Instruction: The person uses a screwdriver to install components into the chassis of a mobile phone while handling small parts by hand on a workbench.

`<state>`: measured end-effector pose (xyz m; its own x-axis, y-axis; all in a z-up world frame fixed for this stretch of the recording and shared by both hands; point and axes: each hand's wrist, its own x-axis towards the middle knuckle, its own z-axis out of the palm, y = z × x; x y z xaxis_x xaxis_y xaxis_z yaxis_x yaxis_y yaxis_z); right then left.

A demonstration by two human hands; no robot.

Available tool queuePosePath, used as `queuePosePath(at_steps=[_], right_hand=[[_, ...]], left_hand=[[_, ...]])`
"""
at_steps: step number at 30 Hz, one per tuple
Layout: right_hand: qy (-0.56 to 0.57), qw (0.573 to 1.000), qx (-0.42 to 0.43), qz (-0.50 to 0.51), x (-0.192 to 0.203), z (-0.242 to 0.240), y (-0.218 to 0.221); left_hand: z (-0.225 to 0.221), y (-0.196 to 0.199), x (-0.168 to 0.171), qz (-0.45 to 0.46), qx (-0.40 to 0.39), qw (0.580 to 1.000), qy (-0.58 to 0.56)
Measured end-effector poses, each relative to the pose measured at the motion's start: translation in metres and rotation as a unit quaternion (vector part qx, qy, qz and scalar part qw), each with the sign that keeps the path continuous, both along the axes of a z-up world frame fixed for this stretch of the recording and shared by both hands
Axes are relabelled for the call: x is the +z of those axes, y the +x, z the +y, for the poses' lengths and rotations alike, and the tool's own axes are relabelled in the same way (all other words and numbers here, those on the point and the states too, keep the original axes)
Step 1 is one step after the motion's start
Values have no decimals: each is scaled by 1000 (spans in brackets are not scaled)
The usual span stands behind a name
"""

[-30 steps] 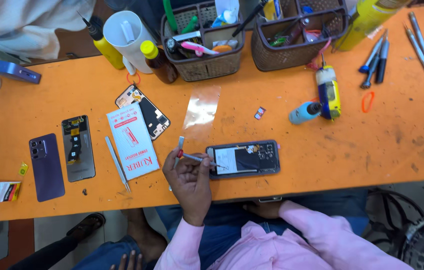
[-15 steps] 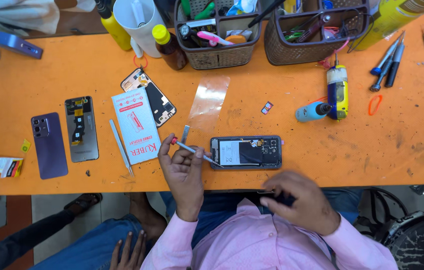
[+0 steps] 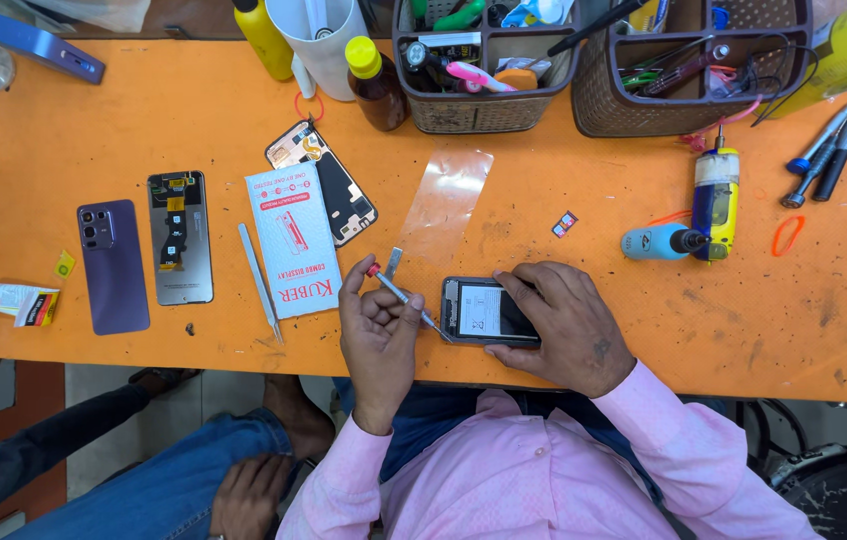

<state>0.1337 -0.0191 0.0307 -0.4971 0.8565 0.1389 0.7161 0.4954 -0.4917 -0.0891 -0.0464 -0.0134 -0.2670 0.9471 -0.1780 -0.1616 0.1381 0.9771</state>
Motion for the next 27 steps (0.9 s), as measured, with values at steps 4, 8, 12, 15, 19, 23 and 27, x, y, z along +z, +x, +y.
queuePosePath(at_steps=[4, 8, 12, 15, 19, 23, 27], right_hand=[[11, 1000, 5, 1, -5, 3, 0], [31, 999, 19, -7, -8, 4, 1], [44, 999, 24, -21, -9, 4, 1], [23, 999, 15, -35, -6, 1, 0], [20, 999, -21, -20, 4, -8, 4], [4, 997, -72, -34, 12, -13, 19], [-45, 993, -95, -61, 15, -15, 33]], left_hand=[[1, 0, 0, 44, -15, 999, -20], [0, -1, -1, 50, -21, 998, -24], [0, 0, -1, 48, -17, 999, -15], [3, -2, 7, 70, -31, 997, -27], [20, -13, 27, 279, -122, 952, 16], [39, -19, 33, 495, -186, 846, 63], [44, -17, 33, 572, -223, 787, 64]])
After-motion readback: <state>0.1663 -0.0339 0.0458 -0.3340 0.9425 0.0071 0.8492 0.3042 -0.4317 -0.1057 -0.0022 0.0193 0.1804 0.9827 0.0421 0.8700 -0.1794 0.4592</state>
